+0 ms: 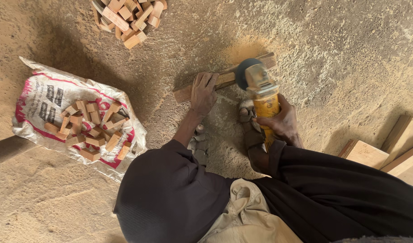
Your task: The person uses an angle grinder to smooth the edges of small wooden blocks. They hold each block with one hand and apply the grinder with the other, working on one piece at a time on the floor.
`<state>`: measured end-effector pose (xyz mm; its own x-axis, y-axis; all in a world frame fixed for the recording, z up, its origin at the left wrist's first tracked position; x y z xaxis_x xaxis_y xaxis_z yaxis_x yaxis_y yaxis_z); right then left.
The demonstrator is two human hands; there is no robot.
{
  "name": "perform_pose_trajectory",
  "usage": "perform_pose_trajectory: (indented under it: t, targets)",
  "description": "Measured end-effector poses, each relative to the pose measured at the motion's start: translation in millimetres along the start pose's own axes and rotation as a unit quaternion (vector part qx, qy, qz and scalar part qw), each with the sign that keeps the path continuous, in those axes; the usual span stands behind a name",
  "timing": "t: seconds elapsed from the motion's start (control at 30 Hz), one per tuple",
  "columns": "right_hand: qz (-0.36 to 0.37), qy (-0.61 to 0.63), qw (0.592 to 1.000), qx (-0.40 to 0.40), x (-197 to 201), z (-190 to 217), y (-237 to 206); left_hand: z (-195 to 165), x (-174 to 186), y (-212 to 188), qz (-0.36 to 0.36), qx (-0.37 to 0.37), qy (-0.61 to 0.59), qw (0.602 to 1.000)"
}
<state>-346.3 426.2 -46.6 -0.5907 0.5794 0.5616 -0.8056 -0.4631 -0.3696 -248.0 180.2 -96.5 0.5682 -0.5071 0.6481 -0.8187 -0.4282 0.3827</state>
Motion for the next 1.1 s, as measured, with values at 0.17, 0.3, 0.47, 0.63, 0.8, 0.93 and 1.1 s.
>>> perform_pose_trajectory:
  t: [0.17,0.3,0.47,0.63,0.8,0.93,1.1]
  targets:
    - [-0.017,0.063,0.998,0.009,9.4,0.2,-7.3,1.2,4.8,-7.2,0.009,0.008,-0.034,0.999]
    - [-0.022,0.065,0.997,0.025,12.0,3.3,-12.1,-0.3,5.6,-6.3,0.014,0.017,-0.039,0.999]
    - [-0.016,0.084,0.996,0.003,10.8,4.6,-14.1,1.0,-0.4,-1.9,0.022,0.027,-0.05,0.998]
    - [-0.015,0.067,0.998,0.01,12.4,9.7,-14.1,8.5,-7.7,-2.8,0.002,0.053,-0.085,0.995]
    - [-0.002,0.056,0.997,0.05,13.1,18.8,-12.3,4.6,-11.4,-16.0,-0.029,0.098,-0.137,0.985]
    - [0.024,0.007,0.997,0.078,7.7,25.2,-10.1,6.4,-14.3,-14.8,-0.024,0.12,-0.187,0.975]
    - [0.037,0.028,0.997,0.063,2.8,27.3,-7.6,15.7,-18.8,-8.8,-0.021,0.178,-0.208,0.961]
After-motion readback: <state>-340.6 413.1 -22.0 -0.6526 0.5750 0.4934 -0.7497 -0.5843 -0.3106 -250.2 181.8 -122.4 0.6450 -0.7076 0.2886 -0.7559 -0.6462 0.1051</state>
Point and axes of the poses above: each hand's wrist, its own y-axis towards the middle knuckle, its own x-axis out of the back of the hand, z = x × y, the point moved 6 cm from there along y, towards the middle knuckle, and after that the axes turned 6 degrees about -z, right-handed, at the moved point
